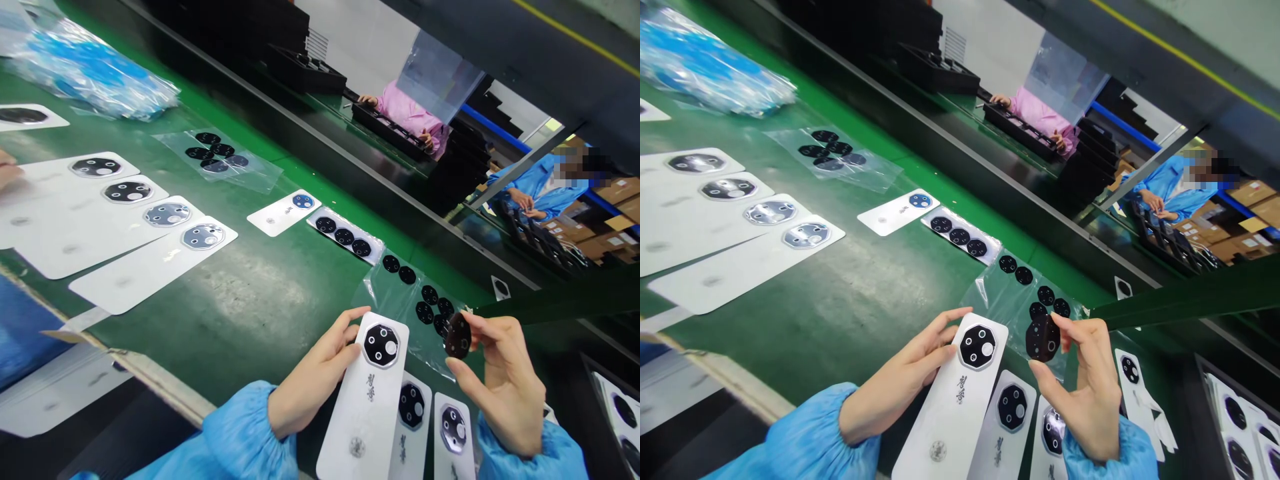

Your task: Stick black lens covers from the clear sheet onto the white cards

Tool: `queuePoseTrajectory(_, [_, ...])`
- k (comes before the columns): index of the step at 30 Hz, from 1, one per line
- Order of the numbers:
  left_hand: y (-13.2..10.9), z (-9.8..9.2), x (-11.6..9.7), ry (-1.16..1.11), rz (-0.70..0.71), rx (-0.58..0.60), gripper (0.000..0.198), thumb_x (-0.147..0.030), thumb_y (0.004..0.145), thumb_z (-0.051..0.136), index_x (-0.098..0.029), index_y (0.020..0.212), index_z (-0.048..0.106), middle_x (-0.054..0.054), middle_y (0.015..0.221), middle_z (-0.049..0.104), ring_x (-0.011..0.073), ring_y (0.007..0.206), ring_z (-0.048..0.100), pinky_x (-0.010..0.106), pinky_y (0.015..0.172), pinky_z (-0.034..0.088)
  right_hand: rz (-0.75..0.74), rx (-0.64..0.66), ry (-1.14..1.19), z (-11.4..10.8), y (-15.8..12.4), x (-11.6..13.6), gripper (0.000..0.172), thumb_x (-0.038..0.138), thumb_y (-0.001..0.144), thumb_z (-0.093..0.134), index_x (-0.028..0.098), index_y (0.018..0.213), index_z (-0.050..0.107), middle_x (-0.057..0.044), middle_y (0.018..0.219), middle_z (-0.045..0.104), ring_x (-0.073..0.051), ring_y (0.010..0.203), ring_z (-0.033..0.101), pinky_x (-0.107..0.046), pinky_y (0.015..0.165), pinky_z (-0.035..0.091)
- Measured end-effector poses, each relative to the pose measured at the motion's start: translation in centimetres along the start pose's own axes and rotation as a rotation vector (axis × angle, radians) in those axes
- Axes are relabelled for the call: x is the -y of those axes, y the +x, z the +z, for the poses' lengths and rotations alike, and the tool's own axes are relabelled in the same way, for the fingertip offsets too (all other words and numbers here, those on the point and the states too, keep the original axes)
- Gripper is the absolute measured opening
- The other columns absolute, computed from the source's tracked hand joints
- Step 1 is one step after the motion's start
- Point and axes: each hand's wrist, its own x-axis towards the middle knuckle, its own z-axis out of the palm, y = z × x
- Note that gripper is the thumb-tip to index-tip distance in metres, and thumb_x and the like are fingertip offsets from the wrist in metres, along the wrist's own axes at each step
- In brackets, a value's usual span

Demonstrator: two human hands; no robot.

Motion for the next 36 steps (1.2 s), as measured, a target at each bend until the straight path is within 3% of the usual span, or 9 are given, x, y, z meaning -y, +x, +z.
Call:
queuePoseTrajectory(5, [0.1,0.1,0.0,0.033,0.012,-0.004,0.041,-0.022,0.090,0.044,-0.027,0.129,0.032,0.005,0.115,0.057,0.0195,0.096,0.058,0.032,0.079,0.045,-0.006,0.062,-0.125,0.4,0.0,0.6,0.044,0.026,0.079,0.064,0.025,0.121,0.051,-0.002,0.087,0.040,-0.018,0.075,0.044,-0.036,0.067,0.045])
queuePoseTrajectory(11, [-0.1,0.2,0.3,0.097,0.064,0.018,0.042,-0.027,0.089,0.045,-0.028,0.129,0.033,0.005,0.119,0.054,0.0183,0.088,0.058,0.033,0.077,0.046,-0.075,0.431,-0.170,2.1,-0.6,2.3,0.040,0.022,0.084,0.055,0.022,0.122,0.043,-0.005,0.092,0.041,-0.018,0.082,0.048,-0.033,0.067,0.049])
queuePoseTrajectory(13, [-0.1,0.2,0.4,0.119,0.080,0.030,0.042,-0.029,0.090,0.046,-0.030,0.129,0.033,0.005,0.121,0.053,0.0177,0.086,0.058,0.033,0.076,0.046,-0.067,0.497,-0.151,2.9,-0.8,2.5,0.039,0.020,0.085,0.054,0.022,0.122,0.041,-0.005,0.094,0.041,-0.018,0.084,0.049,-0.034,0.069,0.050])
queuePoseTrajectory(18, [-0.1,0.3,0.4,0.126,0.086,0.040,0.041,-0.029,0.090,0.045,-0.029,0.129,0.032,0.005,0.119,0.053,0.0168,0.085,0.058,0.032,0.074,0.047,-0.037,0.533,-0.157,3.8,-0.8,2.4,0.040,0.018,0.083,0.054,0.022,0.121,0.041,-0.005,0.094,0.040,-0.019,0.085,0.048,-0.034,0.069,0.049])
queuePoseTrajectory(36, [-0.3,0.3,0.3,0.111,0.069,0.032,0.043,-0.030,0.089,0.046,-0.028,0.130,0.034,0.007,0.116,0.054,0.0170,0.084,0.057,0.031,0.074,0.046,-0.039,0.538,-0.180,4.0,-0.4,2.6,0.040,0.016,0.082,0.053,0.022,0.120,0.041,-0.005,0.093,0.041,-0.019,0.083,0.050,-0.033,0.068,0.051])
